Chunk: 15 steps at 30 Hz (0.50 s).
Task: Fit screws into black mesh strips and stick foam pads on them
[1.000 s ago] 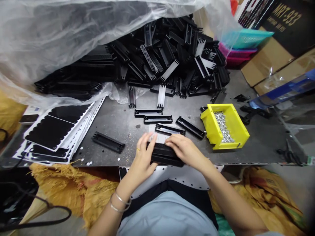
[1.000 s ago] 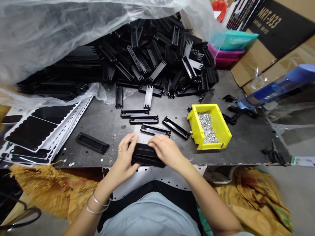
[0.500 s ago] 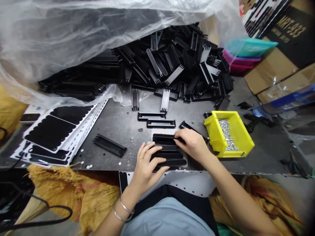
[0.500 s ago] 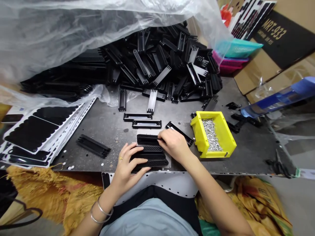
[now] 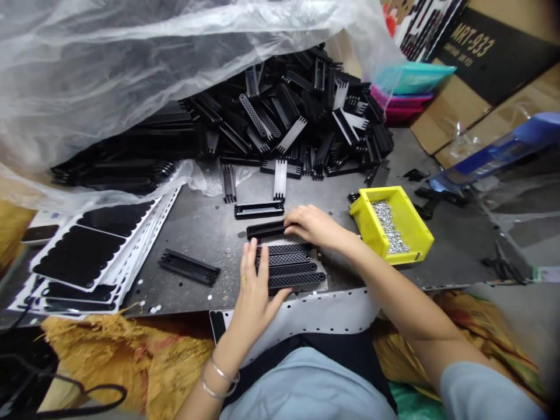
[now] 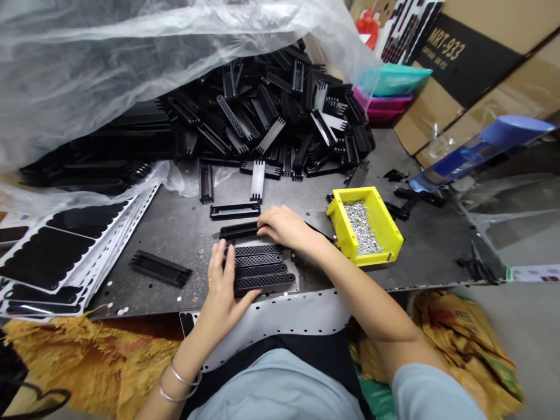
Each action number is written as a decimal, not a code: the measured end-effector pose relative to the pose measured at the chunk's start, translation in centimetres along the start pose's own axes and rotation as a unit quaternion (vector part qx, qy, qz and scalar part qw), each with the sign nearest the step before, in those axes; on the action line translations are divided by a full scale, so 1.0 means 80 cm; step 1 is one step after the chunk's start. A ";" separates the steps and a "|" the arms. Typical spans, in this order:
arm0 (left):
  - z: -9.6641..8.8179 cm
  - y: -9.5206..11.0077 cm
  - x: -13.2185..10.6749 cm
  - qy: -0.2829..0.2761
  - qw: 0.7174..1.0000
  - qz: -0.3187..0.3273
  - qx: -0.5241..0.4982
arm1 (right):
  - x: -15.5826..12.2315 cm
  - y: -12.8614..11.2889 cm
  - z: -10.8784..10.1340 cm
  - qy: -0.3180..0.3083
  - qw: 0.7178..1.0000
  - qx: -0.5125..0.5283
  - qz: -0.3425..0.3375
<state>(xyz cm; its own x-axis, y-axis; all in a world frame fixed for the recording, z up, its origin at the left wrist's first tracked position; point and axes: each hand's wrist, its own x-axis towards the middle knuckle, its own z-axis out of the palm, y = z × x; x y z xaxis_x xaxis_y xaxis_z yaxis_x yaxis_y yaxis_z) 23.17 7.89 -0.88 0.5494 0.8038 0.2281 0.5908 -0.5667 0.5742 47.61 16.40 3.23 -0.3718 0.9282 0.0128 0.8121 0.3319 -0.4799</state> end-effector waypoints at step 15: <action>-0.016 -0.034 0.046 -0.026 0.998 0.054 0.021 | -0.121 -0.084 0.067 0.213 0.914 0.294 0.182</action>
<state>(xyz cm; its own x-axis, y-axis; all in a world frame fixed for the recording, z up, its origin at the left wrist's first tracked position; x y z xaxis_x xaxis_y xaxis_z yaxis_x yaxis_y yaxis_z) 22.85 12.64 -0.58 0.6401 0.7283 0.2445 0.5509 -0.6569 0.5148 43.31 4.28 1.64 0.1853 0.9819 0.0398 0.4181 -0.0422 -0.9074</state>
